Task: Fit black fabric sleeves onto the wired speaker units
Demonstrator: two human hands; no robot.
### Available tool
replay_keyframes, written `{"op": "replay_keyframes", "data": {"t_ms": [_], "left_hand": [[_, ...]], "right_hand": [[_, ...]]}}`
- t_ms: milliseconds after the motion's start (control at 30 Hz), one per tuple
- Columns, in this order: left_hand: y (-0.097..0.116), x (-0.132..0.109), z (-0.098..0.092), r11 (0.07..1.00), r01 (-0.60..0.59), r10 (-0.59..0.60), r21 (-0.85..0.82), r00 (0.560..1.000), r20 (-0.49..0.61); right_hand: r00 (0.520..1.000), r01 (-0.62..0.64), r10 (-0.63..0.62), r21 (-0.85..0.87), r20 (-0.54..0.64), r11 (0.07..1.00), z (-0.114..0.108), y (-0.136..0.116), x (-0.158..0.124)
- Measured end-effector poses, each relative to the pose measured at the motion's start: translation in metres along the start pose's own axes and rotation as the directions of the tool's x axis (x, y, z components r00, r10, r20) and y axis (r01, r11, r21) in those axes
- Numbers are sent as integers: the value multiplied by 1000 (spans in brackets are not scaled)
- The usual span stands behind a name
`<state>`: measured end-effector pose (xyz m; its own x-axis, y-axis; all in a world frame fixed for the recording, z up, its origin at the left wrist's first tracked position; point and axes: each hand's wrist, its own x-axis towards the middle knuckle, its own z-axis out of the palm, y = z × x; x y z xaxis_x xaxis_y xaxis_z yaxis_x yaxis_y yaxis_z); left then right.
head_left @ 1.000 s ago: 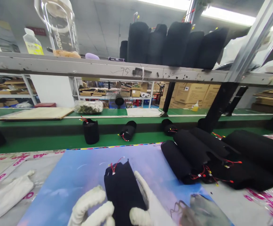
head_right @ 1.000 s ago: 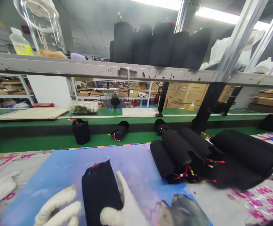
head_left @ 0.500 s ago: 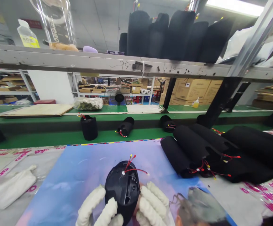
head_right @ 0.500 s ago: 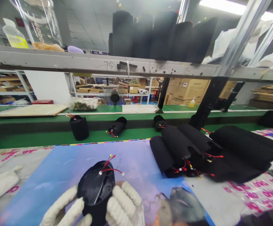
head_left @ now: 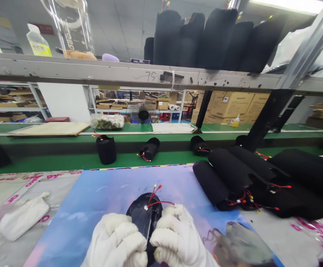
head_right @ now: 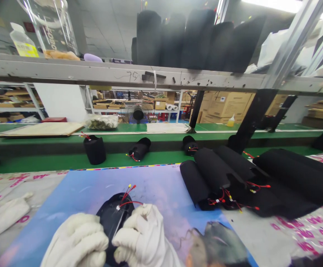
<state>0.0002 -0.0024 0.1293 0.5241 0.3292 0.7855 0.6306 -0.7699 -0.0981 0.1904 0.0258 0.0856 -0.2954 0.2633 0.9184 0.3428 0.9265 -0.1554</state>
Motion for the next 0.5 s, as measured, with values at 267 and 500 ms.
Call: {"op": "replay_keyframes", "data": {"t_ms": [267,500], "left_hand": [[2,-15,5,997,60,-58,45,998,-39],[7,-6,4,981,-1,30,192,989,-148]], "right_hand": [[970,-213,205,52,132,976,-8,5,-10],[922,-386,352,289,164,876,-16,-6,-25]]}}
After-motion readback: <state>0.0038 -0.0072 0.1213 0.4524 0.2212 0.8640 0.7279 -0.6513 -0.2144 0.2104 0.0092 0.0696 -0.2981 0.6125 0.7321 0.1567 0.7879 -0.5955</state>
